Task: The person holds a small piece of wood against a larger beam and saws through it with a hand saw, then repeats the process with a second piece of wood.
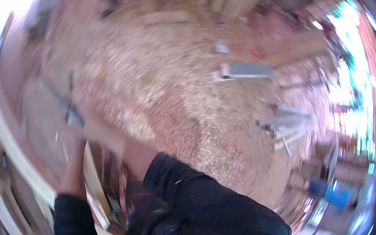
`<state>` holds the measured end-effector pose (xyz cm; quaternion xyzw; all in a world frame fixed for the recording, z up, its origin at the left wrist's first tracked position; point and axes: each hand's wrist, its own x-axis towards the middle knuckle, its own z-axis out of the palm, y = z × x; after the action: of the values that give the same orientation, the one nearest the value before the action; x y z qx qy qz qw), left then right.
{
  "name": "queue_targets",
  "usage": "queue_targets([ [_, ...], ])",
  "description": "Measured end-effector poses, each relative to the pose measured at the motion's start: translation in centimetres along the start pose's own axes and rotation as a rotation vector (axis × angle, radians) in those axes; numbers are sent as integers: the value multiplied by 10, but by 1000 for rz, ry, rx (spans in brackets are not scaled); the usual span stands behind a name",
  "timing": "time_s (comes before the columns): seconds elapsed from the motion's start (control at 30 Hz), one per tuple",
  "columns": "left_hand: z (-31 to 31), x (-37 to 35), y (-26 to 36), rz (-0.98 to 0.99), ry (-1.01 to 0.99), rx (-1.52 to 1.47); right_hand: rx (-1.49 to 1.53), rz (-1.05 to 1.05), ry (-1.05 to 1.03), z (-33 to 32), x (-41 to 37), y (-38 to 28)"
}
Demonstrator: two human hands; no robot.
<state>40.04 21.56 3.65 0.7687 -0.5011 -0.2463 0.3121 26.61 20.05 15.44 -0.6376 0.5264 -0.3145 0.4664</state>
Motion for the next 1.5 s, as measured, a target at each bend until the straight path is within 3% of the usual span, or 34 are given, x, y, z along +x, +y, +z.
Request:
queue_targets([
  [0.1, -12, -5, 7, 9, -49, -36, -62, 85, -38, -18, -13, -23],
  [0.4, -22, -1, 5, -33, -117, -146, -84, 61, -14, -9, -8, -17],
  [0.57, -31, -6, 19, -54, -111, 76, -95, 66, -18, -7, -9, -13],
  [0.63, -52, -18, 67, -79, -166, 141, -77, 70, -30, -12, -10, -20],
  [0.77, -18, 1, 1, -89, -88, 76, -65, 111, -36, -10, -4, -23],
  [0.83, -15, 2, -6, -63, -74, 89, -82, 131, 11, -13, 0, -41],
  [0.93, -11, 5, -13, -11, -63, 131, -104, 178, -86, -10, 8, -32],
  [1.0, -6, 8, -17, 27, -56, 162, -60, 142, -62, -18, -18, -17],
  [1.13, -5, 20, -31, 74, -57, 233, 26, 51, -6, -65, -143, 0],
  [1.2, -4, 27, -37, 83, -64, 274, -16, 116, -45, -99, -218, -5],
  [1.27, -2, 29, -44, 94, -63, 277, 83, 321, -246, -136, -277, -19],
  [1.33, 1, 25, -56, 121, -14, 247, 32, 222, -177, -146, -322, -19],
  [1.43, -13, 10, -28, 82, -46, 259, -77, 226, -190, -149, -326, -27],
  [1.5, -16, 9, -6, 40, -21, 340, -91, 133, -131, -122, -286, -4],
])
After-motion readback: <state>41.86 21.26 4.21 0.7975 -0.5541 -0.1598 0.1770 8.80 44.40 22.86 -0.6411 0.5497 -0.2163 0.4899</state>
